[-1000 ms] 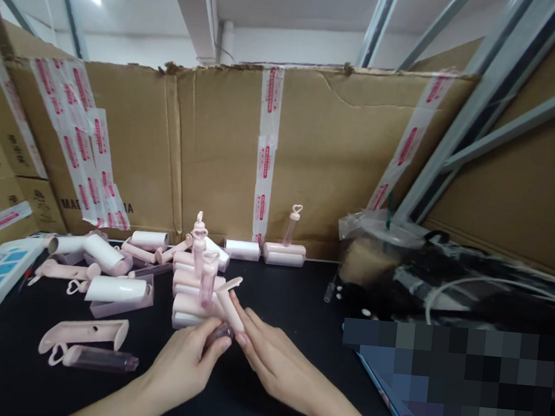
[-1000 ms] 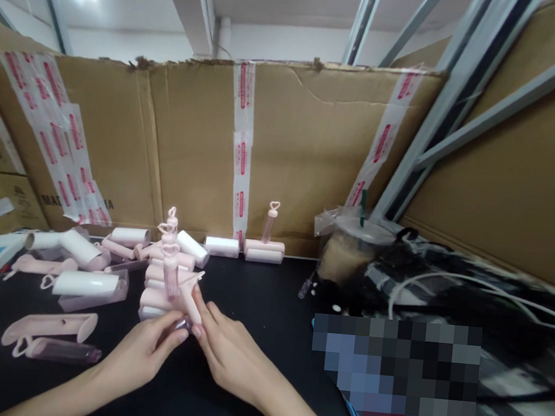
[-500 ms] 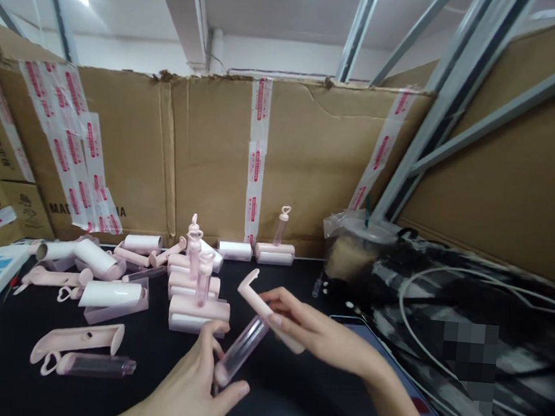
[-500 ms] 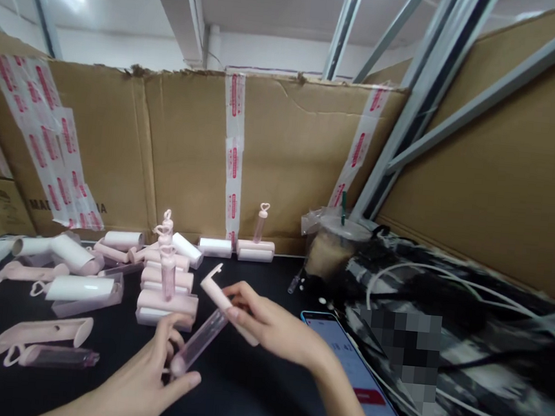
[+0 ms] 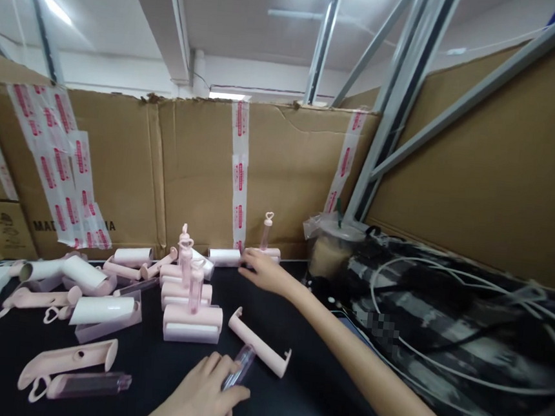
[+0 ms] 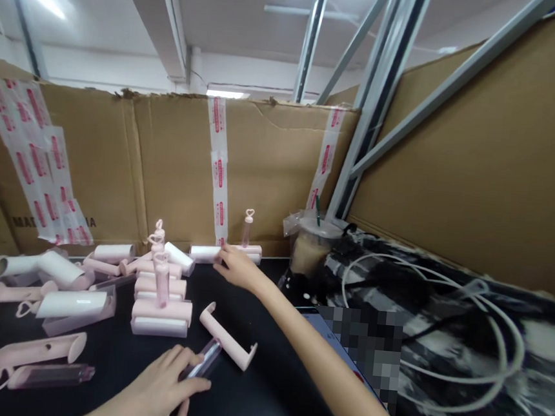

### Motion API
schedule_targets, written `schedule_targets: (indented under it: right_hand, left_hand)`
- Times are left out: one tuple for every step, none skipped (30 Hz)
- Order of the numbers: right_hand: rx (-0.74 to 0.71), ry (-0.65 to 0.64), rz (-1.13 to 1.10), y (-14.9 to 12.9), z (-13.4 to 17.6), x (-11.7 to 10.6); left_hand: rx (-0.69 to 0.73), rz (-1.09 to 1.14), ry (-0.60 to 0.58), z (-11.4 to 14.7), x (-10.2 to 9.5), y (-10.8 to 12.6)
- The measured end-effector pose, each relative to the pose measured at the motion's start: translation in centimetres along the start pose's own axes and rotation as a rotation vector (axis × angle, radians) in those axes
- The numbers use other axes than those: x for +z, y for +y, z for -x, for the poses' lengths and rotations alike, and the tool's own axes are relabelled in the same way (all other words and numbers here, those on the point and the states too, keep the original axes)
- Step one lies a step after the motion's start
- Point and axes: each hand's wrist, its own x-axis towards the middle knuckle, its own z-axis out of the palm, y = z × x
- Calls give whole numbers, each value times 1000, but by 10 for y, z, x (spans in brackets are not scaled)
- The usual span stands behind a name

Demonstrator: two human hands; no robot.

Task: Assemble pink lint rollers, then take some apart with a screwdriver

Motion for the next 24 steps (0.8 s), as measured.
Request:
schedule_targets:
  right_hand:
    - [10, 27, 29, 1, -15, 4]
    - [21, 42, 57, 2, -28, 10]
    - [31, 48, 83, 3, -38, 16]
    - [39, 52, 110, 4, -45, 22]
    - [48, 55, 136, 5, -50, 28]
    - [56, 58, 161, 5, -53, 32]
    - [64, 61, 183, 6, -55, 34]
    - [72, 63, 203, 6, -56, 35]
    - [79, 63, 219, 7, -56, 35]
    - [86, 58, 232, 7, -55, 35]
    - [91, 49, 240, 6, -53, 34]
    - [96, 35, 244, 5, -49, 33]
    - [101, 18, 243, 4, -45, 32]
    - [104, -3, 239, 3, -38, 31]
    - [105, -26, 230, 1, -30, 31]
    - [105, -51, 217, 0, -21, 29]
    - [103, -75, 200, -1, -11, 28]
    - [102, -98, 178, -2, -1, 25]
    - [100, -120, 153, -2, 8, 22]
    - [98, -136, 124, -2, 16, 18]
    - [91, -143, 94, -3, 23, 14]
    - [78, -137, 62, -3, 27, 10]
    - [54, -120, 27, -4, 30, 6]
    - [19, -100, -10, -5, 31, 4]
  left_hand:
    - [-2, -13, -6, 0, -2, 0]
    - [-2, -23, -9, 1, -5, 0]
    - [0, -26, -11, 1, -7, 0]
    - [2, -22, -7, 2, -9, 0]
    - [4, -10, 0, 2, -11, 1]
    - [1, 1, 12, 2, -13, 1]
    - [-4, 9, 24, 3, -14, 1]
    - [-11, 12, 36, 2, -14, 2]
    - [-16, 9, 47, 2, -14, 2]
    - [-19, 1, 57, 2, -14, 3]
    - [-21, -7, 63, 1, -14, 3]
    - [-20, -13, 69, 1, -14, 3]
    - [-19, -16, 71, 0, -13, 4]
    - [-19, -18, 72, 0, -13, 4]
    - [-21, -20, 69, 0, -13, 4]
    - [-22, -21, 64, 0, -14, 4]
    - [-24, -21, 59, 0, -14, 4]
    - [-25, -19, 54, -1, -15, 4]
    - [-26, -15, 52, -1, -15, 4]
    - [-26, -10, 52, -1, -16, 4]
    - [-26, -6, 53, -1, -16, 4]
    - [-25, -4, 55, -1, -16, 5]
    - [-25, -6, 60, -1, -16, 5]
    - [-23, -11, 64, -1, -16, 5]
